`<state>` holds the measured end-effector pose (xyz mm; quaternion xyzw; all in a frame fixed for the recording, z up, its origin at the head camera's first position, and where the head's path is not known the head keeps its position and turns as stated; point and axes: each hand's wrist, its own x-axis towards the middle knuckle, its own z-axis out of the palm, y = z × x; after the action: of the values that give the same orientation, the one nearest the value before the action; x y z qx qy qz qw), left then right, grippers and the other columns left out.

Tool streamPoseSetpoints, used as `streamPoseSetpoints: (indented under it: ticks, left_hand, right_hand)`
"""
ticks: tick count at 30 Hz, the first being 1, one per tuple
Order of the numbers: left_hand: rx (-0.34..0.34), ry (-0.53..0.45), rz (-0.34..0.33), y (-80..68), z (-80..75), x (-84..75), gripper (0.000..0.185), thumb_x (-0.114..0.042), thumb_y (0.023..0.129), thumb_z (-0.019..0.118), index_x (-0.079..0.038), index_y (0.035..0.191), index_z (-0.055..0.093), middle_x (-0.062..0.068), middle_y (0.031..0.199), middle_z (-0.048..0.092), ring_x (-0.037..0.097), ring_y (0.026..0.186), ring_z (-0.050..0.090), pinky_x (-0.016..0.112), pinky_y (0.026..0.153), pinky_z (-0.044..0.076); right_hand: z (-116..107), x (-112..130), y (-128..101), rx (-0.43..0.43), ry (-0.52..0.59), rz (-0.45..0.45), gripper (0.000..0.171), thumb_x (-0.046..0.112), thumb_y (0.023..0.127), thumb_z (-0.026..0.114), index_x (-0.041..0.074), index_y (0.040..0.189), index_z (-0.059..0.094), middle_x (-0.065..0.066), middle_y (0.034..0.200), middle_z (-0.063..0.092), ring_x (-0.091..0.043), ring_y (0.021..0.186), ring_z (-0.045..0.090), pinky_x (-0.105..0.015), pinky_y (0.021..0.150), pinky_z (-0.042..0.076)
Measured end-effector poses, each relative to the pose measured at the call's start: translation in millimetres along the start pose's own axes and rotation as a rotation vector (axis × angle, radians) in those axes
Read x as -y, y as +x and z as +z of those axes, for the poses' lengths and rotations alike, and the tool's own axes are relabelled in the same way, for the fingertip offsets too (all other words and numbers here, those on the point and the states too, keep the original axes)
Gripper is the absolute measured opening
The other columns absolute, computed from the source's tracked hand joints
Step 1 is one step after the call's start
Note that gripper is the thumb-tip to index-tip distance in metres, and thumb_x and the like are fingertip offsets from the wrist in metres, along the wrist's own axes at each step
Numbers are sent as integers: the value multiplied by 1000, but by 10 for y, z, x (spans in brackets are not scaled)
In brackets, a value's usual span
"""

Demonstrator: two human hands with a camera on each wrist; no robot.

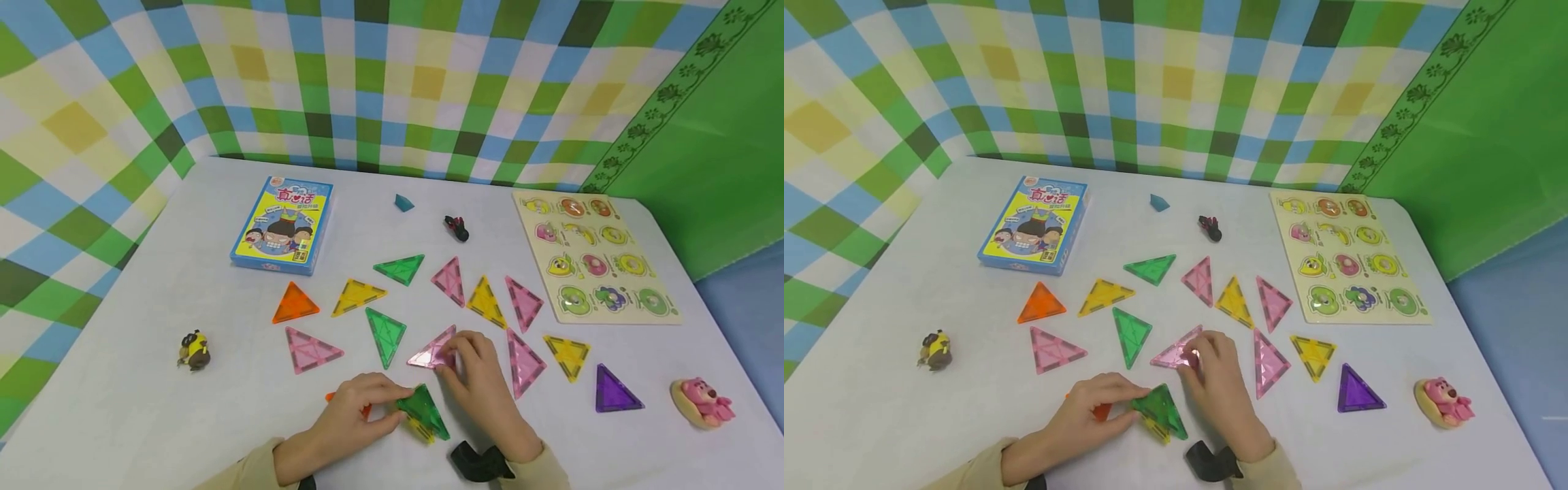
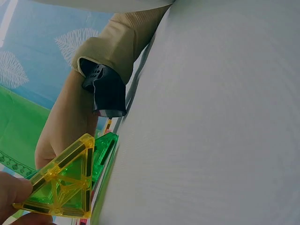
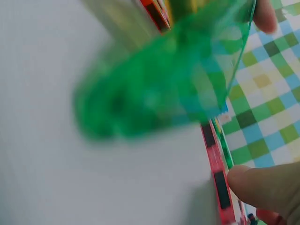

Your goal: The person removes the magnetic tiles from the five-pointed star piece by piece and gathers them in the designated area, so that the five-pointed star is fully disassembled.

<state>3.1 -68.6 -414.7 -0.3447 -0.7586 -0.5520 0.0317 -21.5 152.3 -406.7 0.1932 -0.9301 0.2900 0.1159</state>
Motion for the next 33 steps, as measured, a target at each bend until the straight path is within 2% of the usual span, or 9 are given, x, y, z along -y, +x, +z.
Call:
streamPoseSetpoints:
  ticks: [2,5,8,13,16,19,23,27,33]
  left_hand:
    - [-22,-28,-3,1,7,0,26,-10,80,69,-7,106,66,-5,93,64,8,80,57,22,67,47]
    - [-40,-84,-27,-1,17,3,24,-8,80,69,-7,104,64,-2,94,64,10,83,58,27,71,48]
    - [-53,-131,-47,-4,20,12,22,-7,79,69,-9,100,64,0,94,65,12,83,58,29,70,49]
    - [-68,-159,-25,-8,17,36,21,-6,78,70,-7,98,64,3,92,65,13,82,58,30,70,49]
    - [-80,-159,-4,-1,18,44,20,-5,78,70,-5,97,64,4,92,65,13,82,59,30,70,49]
    - [-97,-178,-18,10,17,38,18,-5,79,69,-6,97,65,3,92,65,13,83,59,30,71,49]
    - [-123,-217,3,65,-27,-69,19,6,76,68,-1,92,64,8,89,65,16,82,59,31,68,49]
    - [-138,-240,53,84,-33,-86,21,17,72,65,5,89,62,16,87,63,21,80,60,32,65,51]
    - [-108,-197,-65,11,14,71,19,1,80,65,-7,96,63,2,80,61,11,61,47,22,50,41]
  right_hand:
    - [-17,9,4,-20,-12,43,26,6,68,79,11,82,58,1,84,52,-19,86,45,-36,73,40]
    - [-32,3,9,20,-28,53,21,10,70,78,15,79,60,8,76,50,-12,80,45,-32,70,40]
    - [-44,-6,3,75,-32,4,20,10,72,76,15,87,63,5,87,52,-12,85,47,-32,74,44]
    - [-56,-8,-10,148,-16,-57,33,8,74,72,13,105,63,-5,114,51,-19,105,49,-39,87,43]
    - [-50,2,-16,166,31,-83,37,13,78,69,12,113,60,-10,127,46,-26,120,39,-47,94,36]
    - [-57,28,-32,185,161,-140,38,18,81,65,14,118,58,-11,134,40,-30,128,26,-56,95,28]
    - [-81,75,-53,287,290,-233,44,30,82,66,19,122,54,0,129,43,-20,120,30,-47,91,35]
    - [-80,95,-59,374,256,-240,52,41,76,70,23,122,53,11,121,47,-10,109,40,-34,86,42]
    - [-84,132,-72,416,263,-155,50,43,75,70,23,118,54,11,118,49,-5,100,50,-28,83,46]
